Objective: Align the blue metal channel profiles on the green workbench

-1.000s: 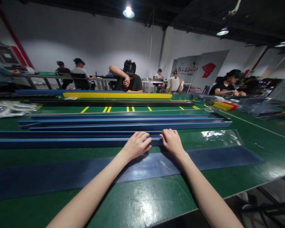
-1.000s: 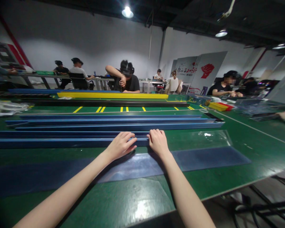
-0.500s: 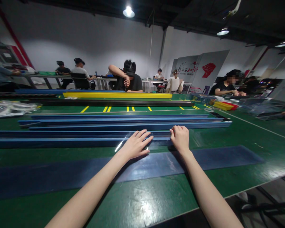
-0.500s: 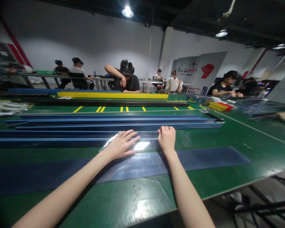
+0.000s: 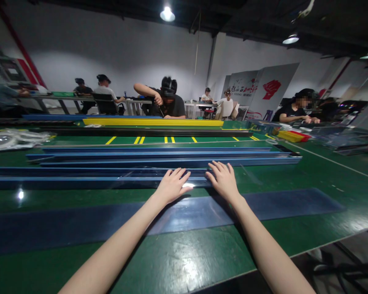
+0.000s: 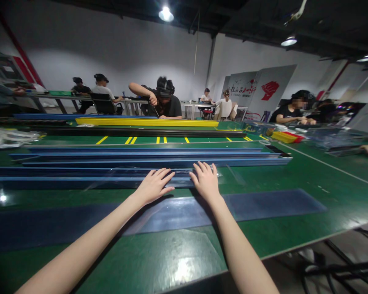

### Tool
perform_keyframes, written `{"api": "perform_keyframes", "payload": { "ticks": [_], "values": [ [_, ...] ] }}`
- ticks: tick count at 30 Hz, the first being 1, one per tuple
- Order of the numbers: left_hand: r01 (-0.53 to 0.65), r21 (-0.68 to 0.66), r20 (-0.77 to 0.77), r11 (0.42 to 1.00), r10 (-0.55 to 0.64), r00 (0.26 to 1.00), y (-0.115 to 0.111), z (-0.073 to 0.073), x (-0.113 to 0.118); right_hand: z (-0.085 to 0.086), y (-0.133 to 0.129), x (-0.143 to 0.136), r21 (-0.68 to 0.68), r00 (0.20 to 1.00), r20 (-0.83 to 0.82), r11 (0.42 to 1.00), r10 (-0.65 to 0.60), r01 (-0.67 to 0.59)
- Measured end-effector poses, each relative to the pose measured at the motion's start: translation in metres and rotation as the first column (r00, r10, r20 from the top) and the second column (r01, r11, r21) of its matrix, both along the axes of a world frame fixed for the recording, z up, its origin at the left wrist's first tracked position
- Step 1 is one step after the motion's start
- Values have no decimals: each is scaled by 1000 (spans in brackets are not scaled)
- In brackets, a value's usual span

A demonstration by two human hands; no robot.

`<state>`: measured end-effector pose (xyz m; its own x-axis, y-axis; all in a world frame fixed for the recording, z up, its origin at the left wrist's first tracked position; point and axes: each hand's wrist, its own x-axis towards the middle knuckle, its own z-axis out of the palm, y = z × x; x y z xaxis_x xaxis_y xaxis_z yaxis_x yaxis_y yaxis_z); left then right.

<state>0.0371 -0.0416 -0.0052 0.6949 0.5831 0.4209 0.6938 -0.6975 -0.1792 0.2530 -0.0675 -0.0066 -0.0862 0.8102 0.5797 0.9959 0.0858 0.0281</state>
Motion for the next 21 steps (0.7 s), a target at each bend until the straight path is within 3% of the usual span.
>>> {"api": "perform_keyframes", "payload": {
  "ticks": [3, 6, 13, 21],
  "values": [
    [0, -17, 6, 1000, 0, 1000, 2, 0, -1, -1, -2, -12, -152, 998, 5, 987, 56, -54],
    [-10, -41, -2, 999, 9, 1000, 3, 0, -3, -1, -1, -13, -216, 998, -13, 975, 55, -56],
    [-79, -76, -4, 994, 79, 997, 6, 1, -5, 2, 4, 2, -236, 998, -50, 971, 28, -40],
    [-151, -117, 7, 982, 153, 988, 4, 4, -7, 4, 2, 25, -209, 994, -45, 974, -97, 85]
  ]
}}
